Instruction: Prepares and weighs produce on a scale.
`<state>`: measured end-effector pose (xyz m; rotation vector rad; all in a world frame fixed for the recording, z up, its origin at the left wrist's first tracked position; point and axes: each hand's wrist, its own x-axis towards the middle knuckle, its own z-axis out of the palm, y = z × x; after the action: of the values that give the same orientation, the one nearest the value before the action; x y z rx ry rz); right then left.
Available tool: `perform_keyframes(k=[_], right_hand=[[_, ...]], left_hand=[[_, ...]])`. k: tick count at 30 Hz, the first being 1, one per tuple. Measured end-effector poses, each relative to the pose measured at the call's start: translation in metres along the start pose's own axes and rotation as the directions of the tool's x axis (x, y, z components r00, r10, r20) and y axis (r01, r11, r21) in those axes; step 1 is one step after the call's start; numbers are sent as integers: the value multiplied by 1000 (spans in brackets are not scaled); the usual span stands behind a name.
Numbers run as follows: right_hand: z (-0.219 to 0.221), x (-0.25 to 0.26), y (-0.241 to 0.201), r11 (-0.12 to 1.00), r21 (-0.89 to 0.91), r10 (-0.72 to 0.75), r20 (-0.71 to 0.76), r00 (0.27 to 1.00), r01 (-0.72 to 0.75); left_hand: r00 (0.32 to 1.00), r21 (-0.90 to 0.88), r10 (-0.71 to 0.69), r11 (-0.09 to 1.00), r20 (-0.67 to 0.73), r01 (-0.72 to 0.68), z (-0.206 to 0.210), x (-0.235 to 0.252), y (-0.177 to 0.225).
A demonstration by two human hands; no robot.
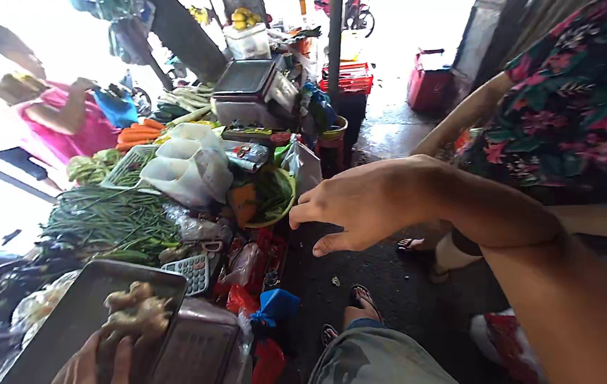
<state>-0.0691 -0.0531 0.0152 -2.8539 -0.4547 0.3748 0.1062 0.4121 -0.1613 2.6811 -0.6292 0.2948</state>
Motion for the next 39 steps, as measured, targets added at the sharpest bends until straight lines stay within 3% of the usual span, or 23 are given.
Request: perform_keyframes(k=[3, 6, 9, 13, 18, 21, 23, 25, 28, 33, 39], right_hand=[[19, 27, -5, 995, 67, -82, 45, 996, 78], [43, 51, -16, 993, 100, -66, 105, 992, 56], [88, 81, -21, 980, 189, -105, 198, 975, 67], [187, 131, -11, 966, 260, -56, 209, 976, -1], [324, 171, 12, 900, 303, 213, 318, 924, -312], [387, 185, 38, 835, 488, 187, 186, 965, -255], [403, 182, 44, 794, 572, 206, 61, 977, -204], [402, 171, 42, 786, 589, 204, 44, 978, -190], [396, 149, 32, 778, 594, 221, 51, 974, -207], [405, 137, 24, 705, 666, 418, -113, 902, -244], [407, 127, 18, 737, 650, 387, -180, 904, -186]], left_hand=[[998, 45, -64, 997, -16, 65, -2, -6, 9], [977, 42, -195, 979, -84, 199, -8, -12, 39], [969, 80, -229, 968, -98, 237, -4, -18, 62], [959, 108, -262, 956, -108, 273, 11, -21, 63], [938, 113, -340, 932, -66, 346, 9, -19, 68], [900, 133, -421, 891, -113, 433, 12, -19, 69], [864, 138, -472, 857, -173, 496, 15, -20, 70], [847, 132, -490, 844, -207, 520, 16, -20, 70], [866, 167, -456, 855, -207, 490, 17, -21, 67], [876, 204, -452, 854, -167, 479, 16, -19, 69], [915, 245, -386, 881, -120, 404, 9, -24, 61]])
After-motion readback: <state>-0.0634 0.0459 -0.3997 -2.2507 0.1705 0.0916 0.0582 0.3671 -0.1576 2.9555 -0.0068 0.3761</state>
